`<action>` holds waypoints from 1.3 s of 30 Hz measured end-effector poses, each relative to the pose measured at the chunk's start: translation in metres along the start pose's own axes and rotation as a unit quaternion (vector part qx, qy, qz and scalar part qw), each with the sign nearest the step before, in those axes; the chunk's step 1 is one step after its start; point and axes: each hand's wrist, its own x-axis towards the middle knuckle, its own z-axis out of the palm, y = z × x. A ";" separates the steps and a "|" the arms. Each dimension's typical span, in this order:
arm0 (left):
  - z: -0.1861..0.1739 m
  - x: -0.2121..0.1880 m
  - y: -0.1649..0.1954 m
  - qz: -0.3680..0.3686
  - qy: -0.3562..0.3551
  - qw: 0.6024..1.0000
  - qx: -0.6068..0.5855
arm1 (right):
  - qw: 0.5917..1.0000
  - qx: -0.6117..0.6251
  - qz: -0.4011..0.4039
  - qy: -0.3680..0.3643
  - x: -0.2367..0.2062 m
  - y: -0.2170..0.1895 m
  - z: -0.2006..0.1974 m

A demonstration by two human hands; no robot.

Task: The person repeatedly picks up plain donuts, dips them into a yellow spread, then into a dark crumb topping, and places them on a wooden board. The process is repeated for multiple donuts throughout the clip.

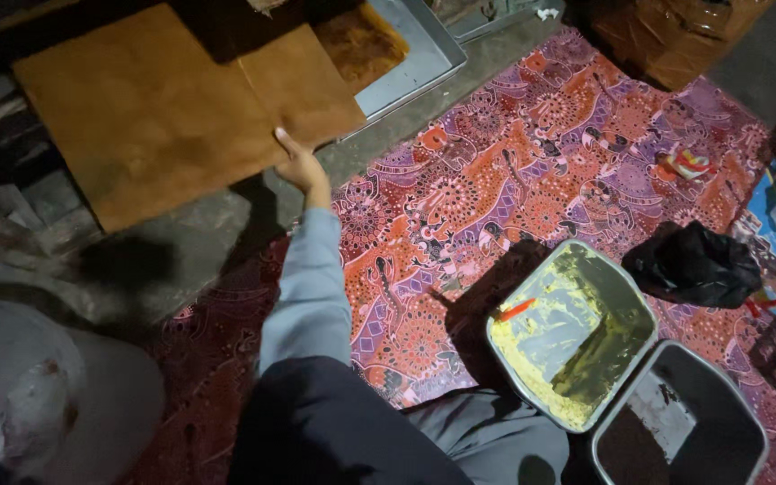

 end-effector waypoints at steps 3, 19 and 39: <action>0.021 0.022 -0.001 -0.220 -0.100 0.967 0.076 | 1.000 0.002 0.017 0.002 0.004 0.012 0.010; 0.086 0.084 -0.004 -0.283 -0.065 0.952 0.097 | 0.997 0.028 0.074 0.015 0.013 0.076 0.009; 0.137 0.088 0.047 -0.277 -0.267 0.875 -0.292 | 0.996 0.031 0.076 0.021 0.025 0.085 -0.022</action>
